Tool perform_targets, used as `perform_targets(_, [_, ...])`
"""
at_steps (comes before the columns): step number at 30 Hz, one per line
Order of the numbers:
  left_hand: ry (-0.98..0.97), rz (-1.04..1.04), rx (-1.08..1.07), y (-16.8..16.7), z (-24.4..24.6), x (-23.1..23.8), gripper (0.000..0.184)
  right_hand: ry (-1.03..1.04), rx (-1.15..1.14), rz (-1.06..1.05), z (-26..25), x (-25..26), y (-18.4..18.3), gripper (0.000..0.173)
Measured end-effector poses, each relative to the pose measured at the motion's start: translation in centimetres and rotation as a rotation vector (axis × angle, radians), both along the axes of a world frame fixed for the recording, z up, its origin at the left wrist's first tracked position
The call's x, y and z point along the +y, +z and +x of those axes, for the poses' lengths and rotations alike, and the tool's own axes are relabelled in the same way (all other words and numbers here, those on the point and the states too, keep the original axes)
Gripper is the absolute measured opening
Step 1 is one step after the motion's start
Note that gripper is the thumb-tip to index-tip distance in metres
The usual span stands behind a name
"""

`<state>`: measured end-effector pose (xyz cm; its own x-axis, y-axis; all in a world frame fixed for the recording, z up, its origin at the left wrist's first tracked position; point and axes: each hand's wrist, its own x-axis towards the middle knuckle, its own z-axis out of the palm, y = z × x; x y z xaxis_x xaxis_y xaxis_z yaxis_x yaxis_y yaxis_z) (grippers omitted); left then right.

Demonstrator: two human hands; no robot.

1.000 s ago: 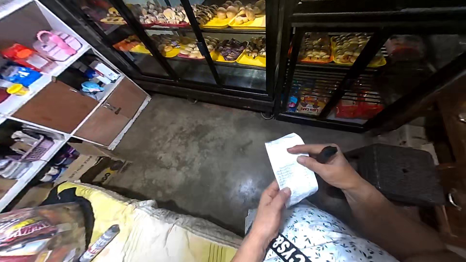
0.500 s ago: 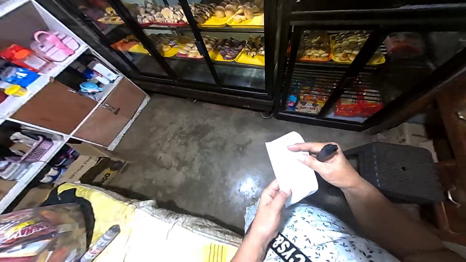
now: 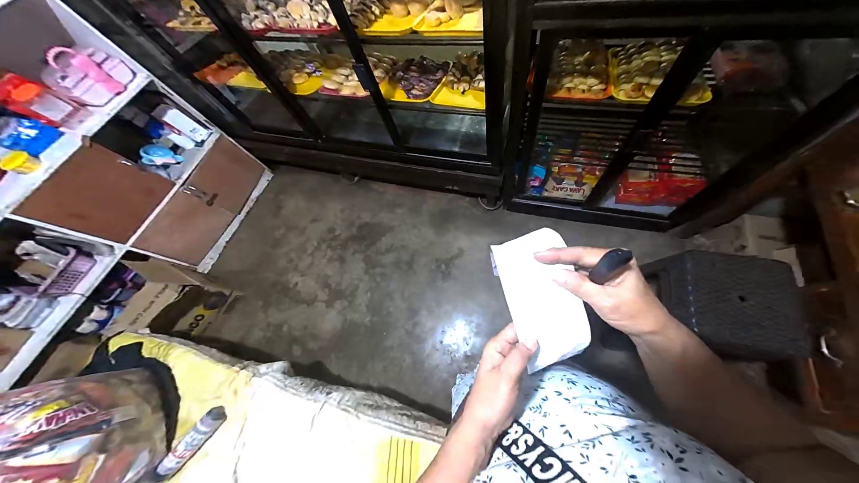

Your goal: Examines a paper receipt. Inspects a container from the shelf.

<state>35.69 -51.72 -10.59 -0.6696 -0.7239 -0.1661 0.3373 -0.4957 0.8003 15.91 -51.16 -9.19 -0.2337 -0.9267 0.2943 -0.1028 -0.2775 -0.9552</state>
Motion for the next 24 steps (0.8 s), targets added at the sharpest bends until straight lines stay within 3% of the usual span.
perform_targets(24, [-0.005,0.029,0.014,0.08,0.33,0.67,0.025,-0.002,-0.001,0.014,0.27,0.58,0.64,0.03])
